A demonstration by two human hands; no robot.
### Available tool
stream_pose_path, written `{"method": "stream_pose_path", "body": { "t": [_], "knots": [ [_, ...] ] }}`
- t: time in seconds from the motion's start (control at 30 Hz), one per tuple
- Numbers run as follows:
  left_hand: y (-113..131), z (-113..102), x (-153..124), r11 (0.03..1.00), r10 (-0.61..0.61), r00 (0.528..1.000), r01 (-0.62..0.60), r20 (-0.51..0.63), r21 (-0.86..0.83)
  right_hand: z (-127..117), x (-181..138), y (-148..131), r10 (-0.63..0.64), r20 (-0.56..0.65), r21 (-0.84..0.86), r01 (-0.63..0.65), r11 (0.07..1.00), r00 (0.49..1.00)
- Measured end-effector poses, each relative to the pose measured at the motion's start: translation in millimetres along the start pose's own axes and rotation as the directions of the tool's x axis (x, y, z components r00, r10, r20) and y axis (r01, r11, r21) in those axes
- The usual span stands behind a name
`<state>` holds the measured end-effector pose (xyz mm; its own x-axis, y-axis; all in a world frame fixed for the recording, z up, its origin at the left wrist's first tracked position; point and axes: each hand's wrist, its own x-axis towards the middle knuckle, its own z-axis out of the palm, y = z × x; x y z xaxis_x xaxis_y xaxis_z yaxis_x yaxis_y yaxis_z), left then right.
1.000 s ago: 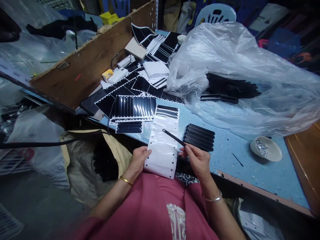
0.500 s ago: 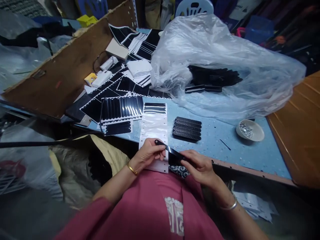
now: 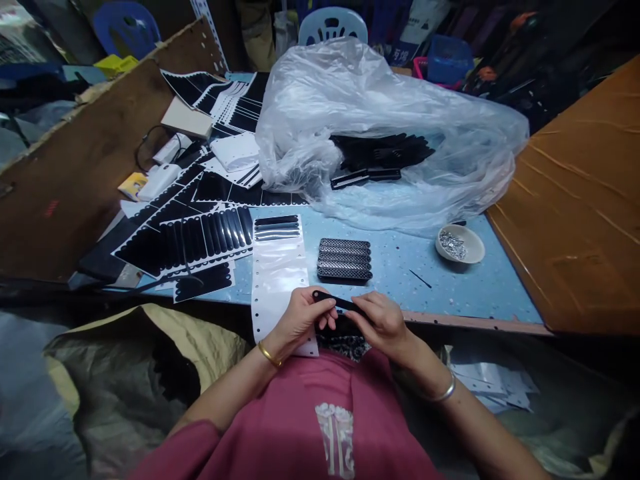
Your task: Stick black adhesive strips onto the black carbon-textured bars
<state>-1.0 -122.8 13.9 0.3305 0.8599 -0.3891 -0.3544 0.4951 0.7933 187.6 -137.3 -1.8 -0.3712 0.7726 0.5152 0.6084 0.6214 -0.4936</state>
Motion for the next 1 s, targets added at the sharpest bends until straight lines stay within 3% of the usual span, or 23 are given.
{"method": "stream_pose_path", "body": {
  "t": [0.13, 0.23, 0.33, 0.43, 0.5, 0.6, 0.67, 0.73, 0.83, 1.0],
  "knots": [
    [0, -3, 6, 1.0, -0.012, 1.0, 0.012, 0.004, 0.016, 1, 0, 3, -0.028, -0.023, 0.026, 0.028, 0.999, 0.999],
    [-1, -10, 11, 0.982, -0.049, 0.998, 0.043, 0.026, 0.183, -2, 2, 5, -0.032, -0.047, 0.006, 0.032, 0.999, 0.998],
    [-6, -23, 20, 0.926, -0.049, 0.995, 0.078, -0.087, 0.371, -12, 2, 13, -0.029, -0.053, -0.039, 0.027, 0.999, 0.998],
    [-9, -39, 30, 0.88, 0.085, 0.969, 0.036, -0.231, 0.473, -23, 1, 29, 0.03, -0.072, -0.08, -0.036, 0.996, 0.997],
    [-8, -52, 37, 0.791, 0.231, 0.949, -0.053, -0.217, 0.609, -27, 3, 43, 0.102, -0.08, -0.075, -0.109, 0.991, 0.992],
    [0, -70, 45, 0.541, 0.427, 0.901, -0.184, -0.08, 0.821, -25, 6, 60, 0.179, -0.061, -0.056, -0.183, 0.982, 0.982],
    [6, -79, 48, 0.39, 0.489, 0.872, -0.229, 0.01, 0.892, -19, 8, 67, 0.195, -0.034, -0.052, -0.197, 0.979, 0.98],
    [10, -81, 51, 0.314, 0.512, 0.857, -0.252, 0.061, 0.915, -14, 10, 70, 0.192, -0.01, -0.053, -0.192, 0.98, 0.981],
    [10, -73, 55, 0.32, 0.5, 0.859, -0.301, 0.11, 0.898, -12, 11, 69, 0.17, 0.001, -0.055, -0.169, 0.984, 0.986],
    [4, -56, 54, 0.425, 0.467, 0.875, -0.352, 0.131, 0.834, -18, 12, 60, 0.162, 0.059, -0.036, -0.16, 0.987, 0.985]
  ]
}}
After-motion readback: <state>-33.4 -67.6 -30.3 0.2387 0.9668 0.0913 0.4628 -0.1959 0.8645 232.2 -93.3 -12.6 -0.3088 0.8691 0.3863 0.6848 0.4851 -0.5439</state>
